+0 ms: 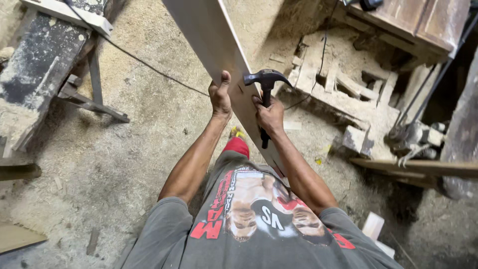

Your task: The person carries two grooved wooden slats across the workshop, fits small wooden pieces into the grooves, then aligns the slats with cross pieces on a work surface and hammers nails to join them into a frame. At the end the person runs an electric planer along the assembled wood.

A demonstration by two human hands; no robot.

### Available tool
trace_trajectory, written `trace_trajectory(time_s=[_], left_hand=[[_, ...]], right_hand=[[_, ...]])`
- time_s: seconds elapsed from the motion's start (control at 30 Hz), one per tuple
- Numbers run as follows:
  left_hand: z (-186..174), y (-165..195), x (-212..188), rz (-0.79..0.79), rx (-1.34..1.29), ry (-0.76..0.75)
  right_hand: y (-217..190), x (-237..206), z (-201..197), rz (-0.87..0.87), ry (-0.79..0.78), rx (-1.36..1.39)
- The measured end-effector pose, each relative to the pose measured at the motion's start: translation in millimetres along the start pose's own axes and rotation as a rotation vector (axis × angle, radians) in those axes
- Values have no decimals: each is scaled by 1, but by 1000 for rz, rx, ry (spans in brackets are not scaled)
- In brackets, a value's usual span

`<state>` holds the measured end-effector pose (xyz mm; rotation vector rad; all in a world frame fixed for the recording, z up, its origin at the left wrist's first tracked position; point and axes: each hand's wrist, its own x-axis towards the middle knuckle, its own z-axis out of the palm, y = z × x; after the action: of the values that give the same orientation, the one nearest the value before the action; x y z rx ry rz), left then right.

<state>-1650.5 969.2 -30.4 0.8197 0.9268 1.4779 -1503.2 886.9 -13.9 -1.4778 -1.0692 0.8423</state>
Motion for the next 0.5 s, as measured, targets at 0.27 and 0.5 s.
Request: trace_trajectory(time_s=[0.27, 0.5], left_hand=[[31, -54, 182, -29, -143, 309], [27, -43, 289, -186, -415, 485]], right_hand=[[-21, 205, 39, 171, -195, -375], [-41, 327, 84, 157, -419, -481]])
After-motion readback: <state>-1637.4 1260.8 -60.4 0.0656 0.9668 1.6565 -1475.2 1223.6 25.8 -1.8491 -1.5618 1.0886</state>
